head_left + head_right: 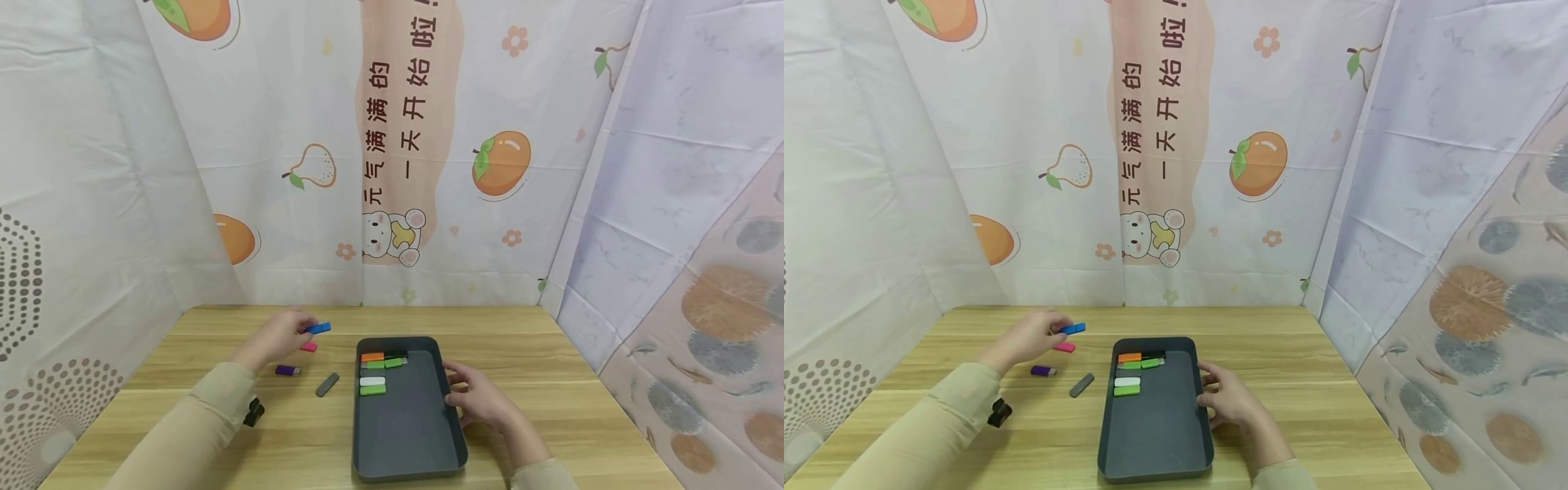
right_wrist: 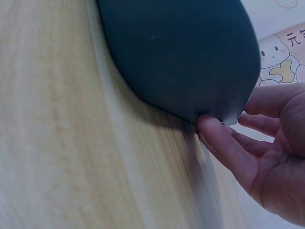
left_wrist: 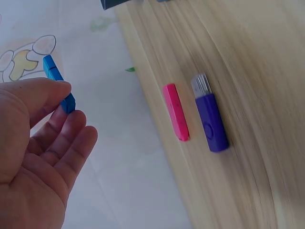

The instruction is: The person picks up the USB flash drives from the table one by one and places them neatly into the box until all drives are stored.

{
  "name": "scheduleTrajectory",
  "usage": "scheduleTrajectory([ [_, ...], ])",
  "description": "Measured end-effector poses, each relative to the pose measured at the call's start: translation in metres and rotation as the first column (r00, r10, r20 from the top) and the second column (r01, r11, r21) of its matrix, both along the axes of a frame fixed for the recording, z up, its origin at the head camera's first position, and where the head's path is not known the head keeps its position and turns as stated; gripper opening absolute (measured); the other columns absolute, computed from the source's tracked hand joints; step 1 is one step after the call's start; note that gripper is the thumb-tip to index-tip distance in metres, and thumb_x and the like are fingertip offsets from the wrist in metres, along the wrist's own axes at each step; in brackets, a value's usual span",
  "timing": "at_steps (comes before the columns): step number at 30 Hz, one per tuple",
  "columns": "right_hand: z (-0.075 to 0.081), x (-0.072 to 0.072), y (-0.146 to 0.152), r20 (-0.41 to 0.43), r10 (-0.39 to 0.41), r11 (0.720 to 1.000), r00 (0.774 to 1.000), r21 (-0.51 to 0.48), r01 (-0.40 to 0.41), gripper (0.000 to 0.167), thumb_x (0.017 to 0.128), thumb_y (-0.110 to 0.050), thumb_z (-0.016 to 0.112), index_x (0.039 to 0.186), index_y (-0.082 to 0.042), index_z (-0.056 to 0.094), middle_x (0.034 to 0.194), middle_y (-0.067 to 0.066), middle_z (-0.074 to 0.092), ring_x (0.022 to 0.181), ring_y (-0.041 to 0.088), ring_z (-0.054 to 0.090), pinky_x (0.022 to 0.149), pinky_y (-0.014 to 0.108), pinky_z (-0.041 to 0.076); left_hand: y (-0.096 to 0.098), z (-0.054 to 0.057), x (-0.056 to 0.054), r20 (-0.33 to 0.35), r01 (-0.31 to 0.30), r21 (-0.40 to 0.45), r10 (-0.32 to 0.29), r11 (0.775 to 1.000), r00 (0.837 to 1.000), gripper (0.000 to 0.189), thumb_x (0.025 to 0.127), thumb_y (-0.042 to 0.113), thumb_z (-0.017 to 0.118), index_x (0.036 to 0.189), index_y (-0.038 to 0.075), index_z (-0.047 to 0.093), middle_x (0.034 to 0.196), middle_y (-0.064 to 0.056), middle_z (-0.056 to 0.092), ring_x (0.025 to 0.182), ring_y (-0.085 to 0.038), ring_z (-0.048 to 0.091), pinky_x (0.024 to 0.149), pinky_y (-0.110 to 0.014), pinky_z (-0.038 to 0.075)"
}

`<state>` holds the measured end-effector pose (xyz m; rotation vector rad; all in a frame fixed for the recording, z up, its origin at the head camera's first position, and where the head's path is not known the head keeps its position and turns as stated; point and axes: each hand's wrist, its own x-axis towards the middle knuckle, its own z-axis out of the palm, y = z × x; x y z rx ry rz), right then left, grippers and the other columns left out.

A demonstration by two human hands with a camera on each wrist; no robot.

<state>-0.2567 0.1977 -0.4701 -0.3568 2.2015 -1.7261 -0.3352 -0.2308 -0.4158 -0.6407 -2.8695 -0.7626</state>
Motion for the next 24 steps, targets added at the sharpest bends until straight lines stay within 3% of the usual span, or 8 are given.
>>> scheduleTrajectory([
  [8, -0.001, -0.001, 0.0, -0.005, 0.001, 1.0, 1.0, 0.008, -0.001, 0.074, 0.091, 0.005, 0.064, 0.158, -0.001, 0.032, 0.139, 0.033, 0.044, 0.105, 0.038, 0.061, 0.06, 0.053, 0.059, 0.018, 0.0, 0.003, 0.028, 0.006, 0.012, -0.006, 1.0, 1.0, 0.014, 0.092, 0.004, 0.072, 0.105, 0.009, 0.075, 0.099, 0.001, 0.064, 0.088, -0.017, 0.065, 0.075, -0.035, 0.057],
  [19, 0.002, 0.001, -0.001, -0.001, 0.002, 1.0, 1.0, 0.006, -0.002, 0.073, 0.091, 0.005, 0.064, 0.157, -0.002, 0.033, 0.139, 0.034, 0.043, 0.108, 0.04, 0.061, 0.061, 0.053, 0.059, 0.044, 0.0, 0.007, -0.017, 0.053, -0.024, -0.053, 0.998, 0.998, 0.014, 0.091, 0.006, 0.074, 0.105, 0.008, 0.075, 0.1, -0.002, 0.068, 0.09, -0.018, 0.067, 0.078, -0.036, 0.057],
  [24, 0.002, 0.002, -0.001, -0.003, 0.002, 1.0, 1.0, 0.004, -0.002, 0.073, 0.091, 0.005, 0.063, 0.157, -0.002, 0.033, 0.139, 0.035, 0.043, 0.108, 0.04, 0.061, 0.061, 0.052, 0.06, 0.056, -0.002, 0.011, -0.046, 0.101, -0.031, -0.103, 0.994, 0.994, 0.013, 0.09, 0.004, 0.075, 0.103, 0.005, 0.076, 0.097, -0.003, 0.068, 0.087, -0.017, 0.066, 0.077, -0.035, 0.057],
])
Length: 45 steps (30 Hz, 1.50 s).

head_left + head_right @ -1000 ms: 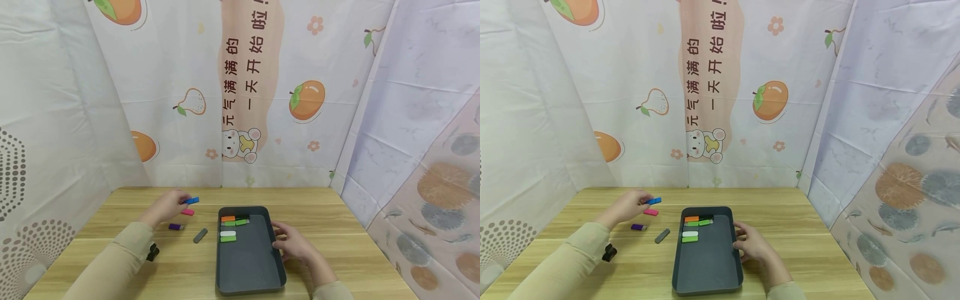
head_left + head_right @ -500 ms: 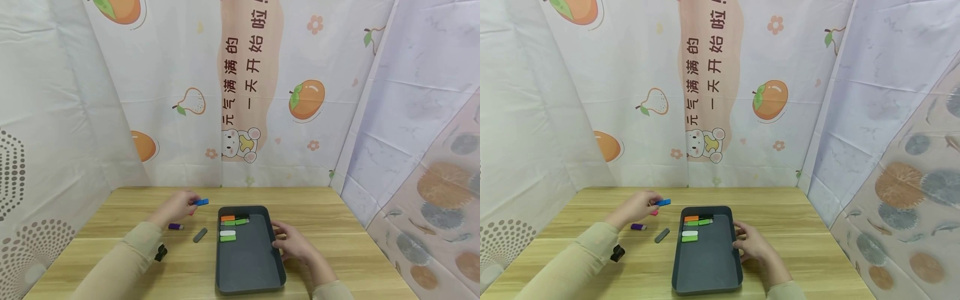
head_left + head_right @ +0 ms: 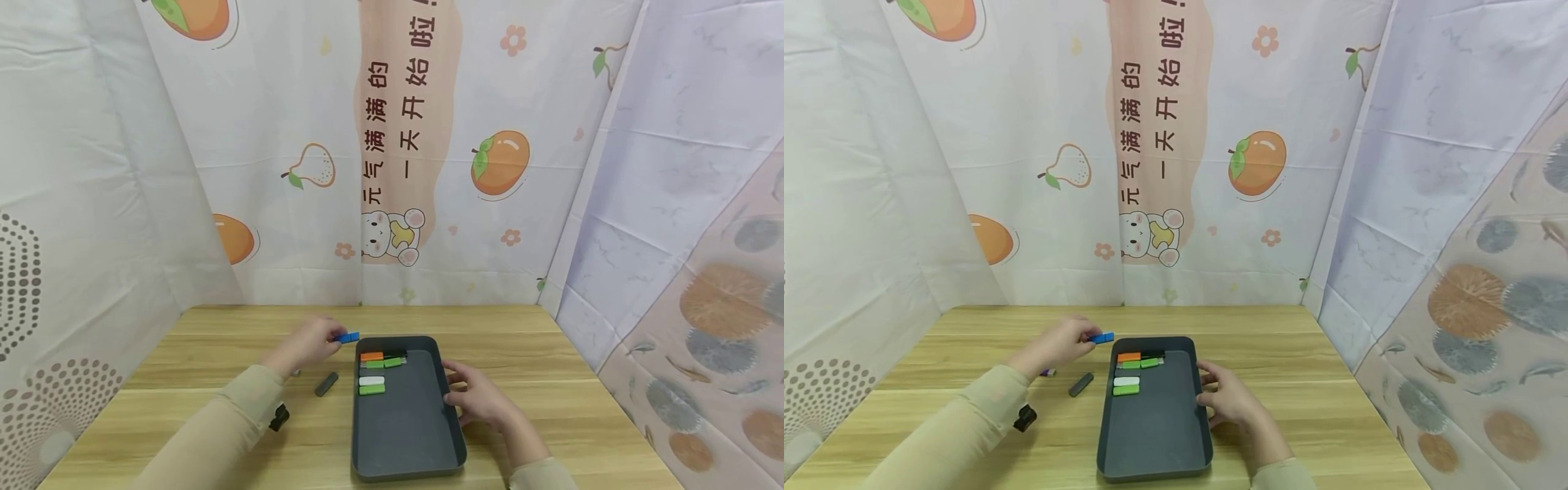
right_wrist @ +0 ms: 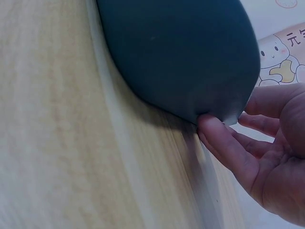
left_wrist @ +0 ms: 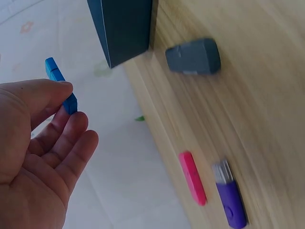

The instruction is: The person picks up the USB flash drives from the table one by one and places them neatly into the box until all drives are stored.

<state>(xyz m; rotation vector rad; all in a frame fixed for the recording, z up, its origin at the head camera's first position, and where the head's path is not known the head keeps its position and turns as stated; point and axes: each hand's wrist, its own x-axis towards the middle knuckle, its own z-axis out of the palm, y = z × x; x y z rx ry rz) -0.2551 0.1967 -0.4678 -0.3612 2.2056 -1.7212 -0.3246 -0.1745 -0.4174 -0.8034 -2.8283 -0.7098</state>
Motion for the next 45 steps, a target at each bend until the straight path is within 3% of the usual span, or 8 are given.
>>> scheduleTrajectory([
  [5, -0.001, -0.001, 0.0, -0.002, 0.004, 1.0, 1.0, 0.008, -0.004, 0.072, 0.091, 0.004, 0.063, 0.157, -0.002, 0.034, 0.139, 0.034, 0.043, 0.107, 0.039, 0.061, 0.062, 0.052, 0.06, 0.011, -0.004, 0.0, 0.0, 0.033, 0.004, -0.033, 0.999, 0.999, 0.012, 0.09, 0.004, 0.074, 0.101, 0.005, 0.076, 0.096, -0.004, 0.068, 0.085, -0.015, 0.063, 0.074, -0.033, 0.057],
  [15, -0.001, 0.0, 0.002, -0.001, -0.001, 1.0, 1.0, 0.007, 0.001, 0.073, 0.091, 0.005, 0.064, 0.157, -0.002, 0.034, 0.138, 0.032, 0.045, 0.106, 0.038, 0.062, 0.061, 0.053, 0.059, 0.034, -0.008, 0.002, 0.048, 0.027, -0.02, -0.026, 0.999, 0.998, 0.015, 0.091, 0.006, 0.074, 0.107, 0.006, 0.075, 0.102, -0.003, 0.067, 0.092, -0.017, 0.063, 0.081, -0.036, 0.057],
  [24, -0.001, -0.001, 0.001, 0.001, 0.014, 1.0, 1.0, 0.004, -0.014, 0.072, 0.092, 0.005, 0.063, 0.157, -0.002, 0.034, 0.137, 0.033, 0.044, 0.105, 0.038, 0.061, 0.062, 0.052, 0.06, 0.051, -0.013, 0.004, 0.051, 0.055, -0.066, -0.051, 0.996, 0.997, 0.015, 0.093, 0.008, 0.073, 0.107, 0.007, 0.075, 0.101, -0.002, 0.07, 0.088, -0.015, 0.062, 0.081, -0.038, 0.056],
  [39, -0.001, -0.002, 0.001, 0.005, 0.01, 1.0, 1.0, -0.002, -0.01, 0.072, 0.091, 0.005, 0.064, 0.157, -0.003, 0.035, 0.138, 0.032, 0.044, 0.106, 0.039, 0.061, 0.062, 0.053, 0.06, 0.073, -0.019, -0.001, 0.043, 0.07, -0.17, -0.064, 0.983, 0.997, 0.018, 0.094, 0.016, 0.073, 0.111, 0.011, 0.076, 0.11, -0.002, 0.069, 0.097, -0.015, 0.063, 0.089, -0.037, 0.056],
  [45, -0.002, -0.002, 0.001, 0.003, 0.006, 1.0, 1.0, 0.002, -0.006, 0.073, 0.091, 0.005, 0.064, 0.157, -0.003, 0.035, 0.137, 0.032, 0.045, 0.106, 0.039, 0.061, 0.061, 0.053, 0.059, 0.081, -0.023, -0.004, 0.003, 0.071, -0.225, -0.072, 0.972, 0.997, 0.018, 0.093, 0.017, 0.074, 0.11, 0.013, 0.077, 0.112, -0.002, 0.069, 0.099, -0.016, 0.063, 0.09, -0.037, 0.055],
])
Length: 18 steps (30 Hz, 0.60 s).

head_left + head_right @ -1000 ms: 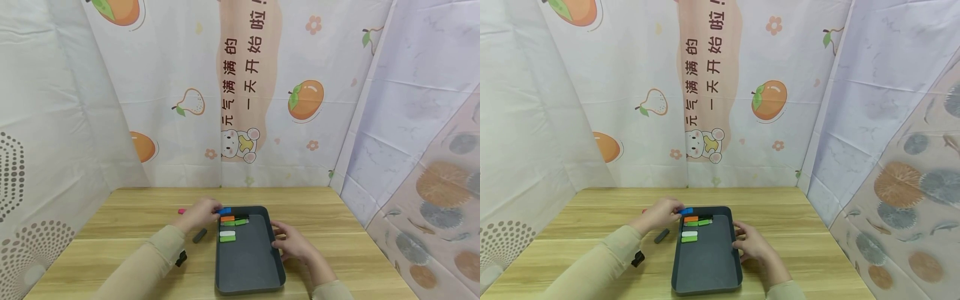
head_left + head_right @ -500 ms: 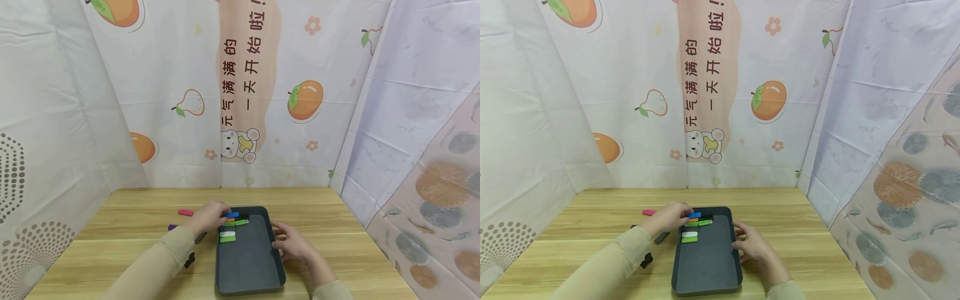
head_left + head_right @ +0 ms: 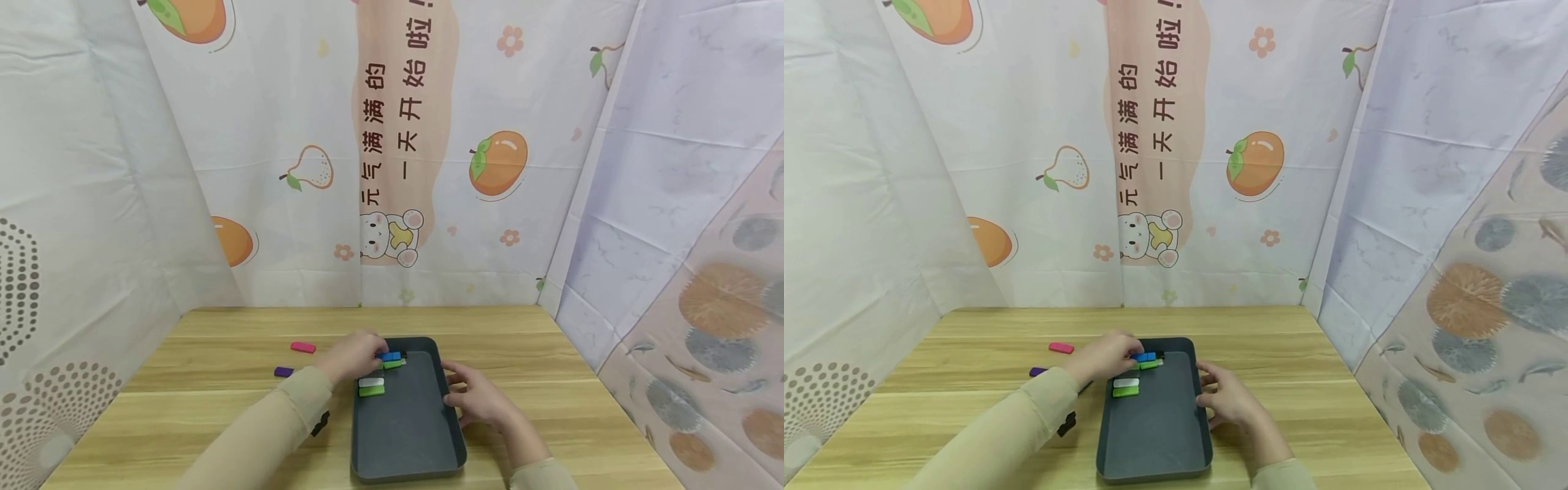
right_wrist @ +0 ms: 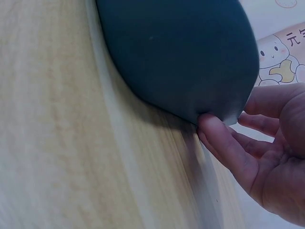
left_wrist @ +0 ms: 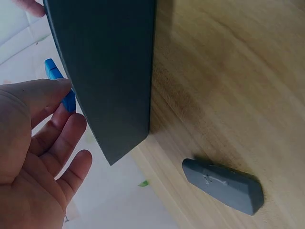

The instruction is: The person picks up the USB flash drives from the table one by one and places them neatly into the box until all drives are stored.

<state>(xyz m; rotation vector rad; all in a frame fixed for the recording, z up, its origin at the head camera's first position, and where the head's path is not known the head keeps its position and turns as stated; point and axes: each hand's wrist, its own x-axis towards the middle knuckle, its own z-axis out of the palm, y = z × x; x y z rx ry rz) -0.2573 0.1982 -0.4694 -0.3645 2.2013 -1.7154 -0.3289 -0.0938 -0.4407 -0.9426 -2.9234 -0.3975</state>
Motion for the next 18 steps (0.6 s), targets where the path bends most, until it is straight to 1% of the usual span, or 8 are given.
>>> scheduleTrajectory([
  [2, 0.0, 0.0, 0.0, 0.002, -0.001, 1.0, 1.0, 0.0, 0.001, 0.073, 0.091, 0.005, 0.064, 0.157, -0.003, 0.035, 0.137, 0.032, 0.045, 0.106, 0.039, 0.061, 0.062, 0.053, 0.06, 0.002, -0.002, -0.001, -0.019, 0.008, -0.024, -0.009, 1.0, 1.0, 0.017, 0.093, 0.017, 0.074, 0.109, 0.013, 0.077, 0.111, -0.001, 0.069, 0.099, -0.015, 0.062, 0.089, -0.037, 0.055],
  [5, 0.0, 0.0, -0.001, 0.004, -0.003, 1.0, 1.0, -0.001, 0.003, 0.073, 0.09, 0.005, 0.065, 0.157, -0.003, 0.035, 0.137, 0.032, 0.045, 0.107, 0.039, 0.061, 0.062, 0.053, 0.06, 0.005, -0.002, -0.002, -0.029, 0.028, -0.041, -0.029, 0.999, 0.999, 0.015, 0.091, 0.016, 0.074, 0.106, 0.013, 0.077, 0.108, -0.001, 0.069, 0.096, -0.015, 0.062, 0.086, -0.036, 0.055],
  [9, 0.0, 0.0, 0.0, 0.0, 0.0, 1.0, 1.0, 0.005, 0.0, 0.073, 0.091, 0.004, 0.064, 0.157, -0.003, 0.035, 0.137, 0.032, 0.045, 0.107, 0.039, 0.061, 0.061, 0.053, 0.06, 0.009, -0.001, -0.002, -0.013, 0.046, -0.052, -0.047, 0.998, 0.999, 0.012, 0.091, 0.015, 0.074, 0.102, 0.014, 0.077, 0.103, 0.001, 0.068, 0.091, -0.013, 0.06, 0.083, -0.035, 0.055],
  [13, -0.001, 0.0, 0.001, 0.003, -0.001, 1.0, 1.0, 0.006, 0.001, 0.073, 0.092, 0.004, 0.064, 0.157, -0.002, 0.033, 0.138, 0.033, 0.044, 0.108, 0.039, 0.061, 0.061, 0.052, 0.059, 0.014, -0.001, -0.003, 0.01, 0.06, -0.057, -0.059, 0.997, 0.998, 0.006, 0.092, 0.014, 0.073, 0.097, 0.015, 0.076, 0.094, 0.006, 0.065, 0.083, -0.011, 0.056, 0.076, -0.031, 0.053],
  [18, 0.0, 0.001, 0.001, -0.003, -0.003, 1.0, 1.0, 0.013, 0.003, 0.073, 0.091, 0.003, 0.065, 0.157, -0.002, 0.034, 0.139, 0.033, 0.044, 0.108, 0.038, 0.061, 0.061, 0.052, 0.059, 0.019, -0.005, -0.004, 0.031, 0.049, -0.057, -0.047, 0.997, 0.998, 0.005, 0.091, 0.012, 0.073, 0.091, 0.017, 0.074, 0.085, 0.009, 0.062, 0.075, -0.01, 0.054, 0.07, -0.028, 0.05],
])
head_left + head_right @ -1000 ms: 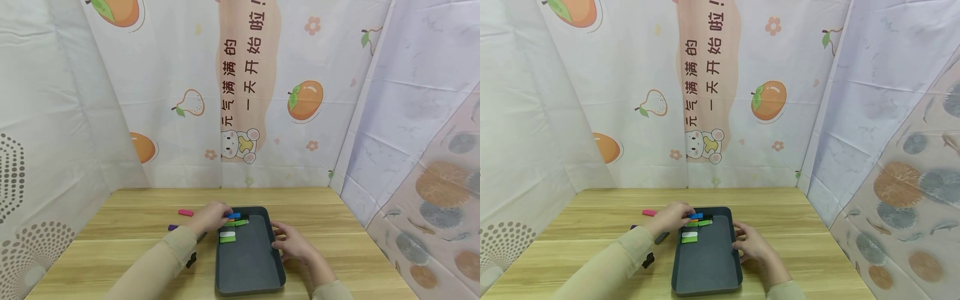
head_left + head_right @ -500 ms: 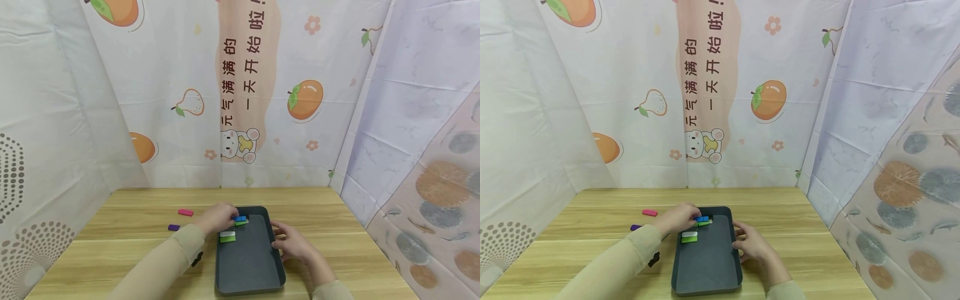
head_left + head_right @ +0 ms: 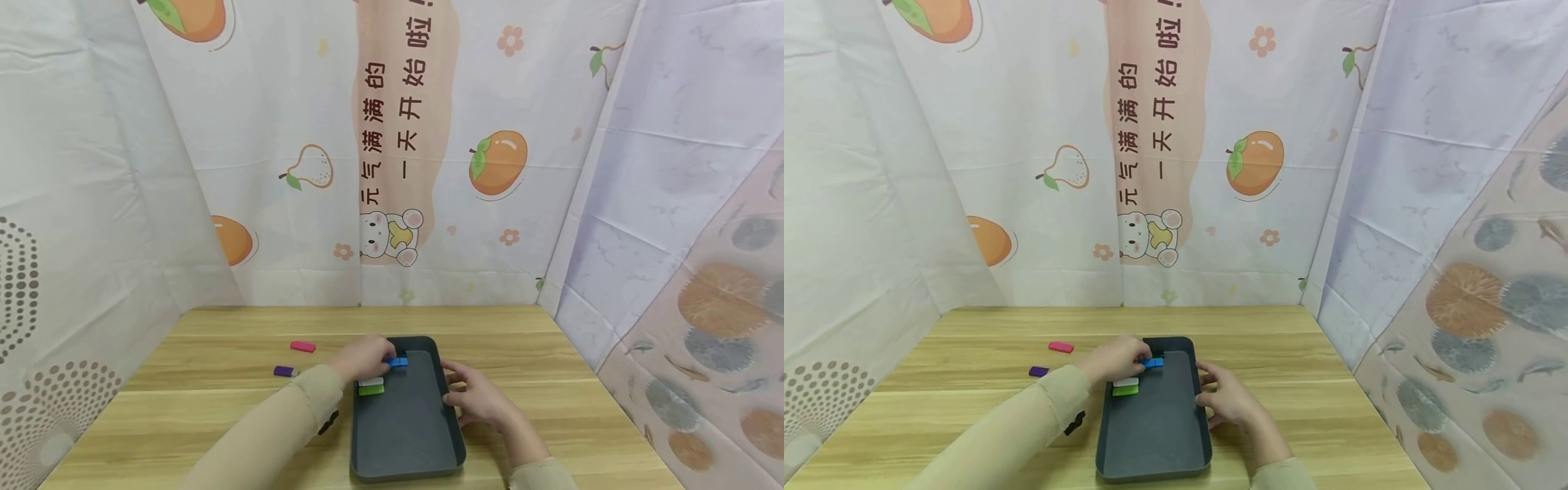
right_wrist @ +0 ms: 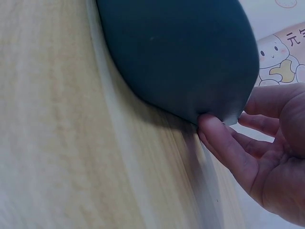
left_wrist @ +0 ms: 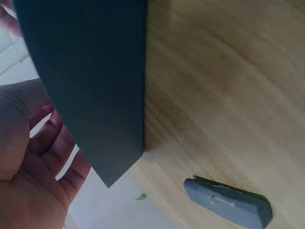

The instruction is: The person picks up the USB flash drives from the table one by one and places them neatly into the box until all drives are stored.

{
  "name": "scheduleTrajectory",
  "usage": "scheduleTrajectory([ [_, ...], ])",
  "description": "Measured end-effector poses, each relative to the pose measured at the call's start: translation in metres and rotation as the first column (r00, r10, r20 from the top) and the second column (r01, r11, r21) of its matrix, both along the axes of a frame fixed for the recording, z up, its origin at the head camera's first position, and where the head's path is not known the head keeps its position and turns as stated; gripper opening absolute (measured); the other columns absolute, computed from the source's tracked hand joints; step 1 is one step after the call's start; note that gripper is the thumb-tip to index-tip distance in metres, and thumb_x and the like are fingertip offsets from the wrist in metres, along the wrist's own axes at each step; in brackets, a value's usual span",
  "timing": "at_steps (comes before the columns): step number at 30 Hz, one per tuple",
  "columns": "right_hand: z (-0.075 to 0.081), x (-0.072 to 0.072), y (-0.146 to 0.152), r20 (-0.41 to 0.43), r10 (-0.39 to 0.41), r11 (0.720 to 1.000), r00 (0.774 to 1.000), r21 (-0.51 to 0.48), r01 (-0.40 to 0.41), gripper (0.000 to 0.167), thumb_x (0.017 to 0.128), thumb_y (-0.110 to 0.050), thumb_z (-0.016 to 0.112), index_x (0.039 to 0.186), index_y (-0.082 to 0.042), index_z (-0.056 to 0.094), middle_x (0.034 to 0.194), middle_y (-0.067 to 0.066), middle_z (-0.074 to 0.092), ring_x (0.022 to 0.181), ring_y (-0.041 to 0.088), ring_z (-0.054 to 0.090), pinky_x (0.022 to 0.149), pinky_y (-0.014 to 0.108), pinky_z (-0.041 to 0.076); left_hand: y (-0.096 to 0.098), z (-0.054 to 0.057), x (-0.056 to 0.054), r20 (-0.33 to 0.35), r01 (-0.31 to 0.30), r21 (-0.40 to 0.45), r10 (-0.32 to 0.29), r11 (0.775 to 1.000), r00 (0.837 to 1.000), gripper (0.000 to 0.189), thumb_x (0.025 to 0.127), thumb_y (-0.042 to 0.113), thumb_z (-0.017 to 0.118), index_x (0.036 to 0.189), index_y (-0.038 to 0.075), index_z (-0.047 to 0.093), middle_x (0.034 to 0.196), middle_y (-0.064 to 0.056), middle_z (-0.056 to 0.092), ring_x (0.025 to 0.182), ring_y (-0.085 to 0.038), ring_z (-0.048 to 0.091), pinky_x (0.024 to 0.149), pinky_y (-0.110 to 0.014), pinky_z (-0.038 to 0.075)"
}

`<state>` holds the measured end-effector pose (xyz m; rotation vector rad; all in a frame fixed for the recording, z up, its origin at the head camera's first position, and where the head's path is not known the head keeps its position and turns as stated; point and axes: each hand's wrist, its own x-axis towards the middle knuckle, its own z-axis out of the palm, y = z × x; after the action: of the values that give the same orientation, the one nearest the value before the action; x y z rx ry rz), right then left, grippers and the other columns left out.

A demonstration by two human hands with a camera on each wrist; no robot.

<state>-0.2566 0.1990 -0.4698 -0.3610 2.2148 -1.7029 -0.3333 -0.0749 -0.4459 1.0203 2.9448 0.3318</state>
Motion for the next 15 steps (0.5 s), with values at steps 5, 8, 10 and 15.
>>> scheduleTrajectory([
  [5, 0.0002, 0.0, -0.0004, -0.004, -0.003, 1.0, 1.0, 0.01, 0.003, 0.073, 0.091, 0.003, 0.065, 0.157, -0.002, 0.035, 0.138, 0.033, 0.045, 0.109, 0.038, 0.061, 0.06, 0.051, 0.06, 0.0007, -0.0039, -0.001, -0.006, -0.002, -0.022, 0.002, 1.0, 1.0, 0.006, 0.089, 0.011, 0.075, 0.093, 0.015, 0.075, 0.085, 0.008, 0.062, 0.075, -0.01, 0.053, 0.07, -0.029, 0.05],
  [8, 0.0001, -0.0002, -0.0002, -0.004, -0.009, 1.0, 1.0, 0.008, 0.009, 0.073, 0.091, 0.003, 0.065, 0.157, -0.002, 0.034, 0.138, 0.033, 0.045, 0.109, 0.039, 0.061, 0.06, 0.051, 0.06, 0.001, -0.0056, -0.0023, -0.008, 0.01, -0.032, -0.01, 0.999, 1.0, 0.006, 0.089, 0.011, 0.075, 0.094, 0.015, 0.076, 0.086, 0.008, 0.063, 0.075, -0.01, 0.053, 0.07, -0.028, 0.05],
  [10, 0.0002, 0.0001, 0.0, -0.007, -0.01, 1.0, 1.0, 0.003, 0.01, 0.074, 0.091, 0.004, 0.065, 0.157, -0.002, 0.034, 0.138, 0.033, 0.045, 0.108, 0.039, 0.061, 0.059, 0.052, 0.059, 0.0021, -0.006, -0.0027, -0.006, 0.015, -0.043, -0.015, 0.999, 1.0, 0.006, 0.09, 0.012, 0.075, 0.095, 0.015, 0.076, 0.087, 0.008, 0.064, 0.076, -0.009, 0.054, 0.071, -0.028, 0.051],
  [15, -0.0001, 0.0002, 0.0001, -0.011, -0.014, 1.0, 1.0, 0.005, 0.014, 0.074, 0.091, 0.004, 0.065, 0.157, -0.002, 0.034, 0.138, 0.033, 0.046, 0.109, 0.04, 0.061, 0.058, 0.052, 0.059, 0.0057, -0.008, -0.0032, 0.009, 0.005, -0.07, -0.004, 0.998, 1.0, 0.005, 0.091, 0.016, 0.076, 0.096, 0.017, 0.076, 0.089, 0.009, 0.066, 0.078, -0.008, 0.056, 0.075, -0.03, 0.052],
])
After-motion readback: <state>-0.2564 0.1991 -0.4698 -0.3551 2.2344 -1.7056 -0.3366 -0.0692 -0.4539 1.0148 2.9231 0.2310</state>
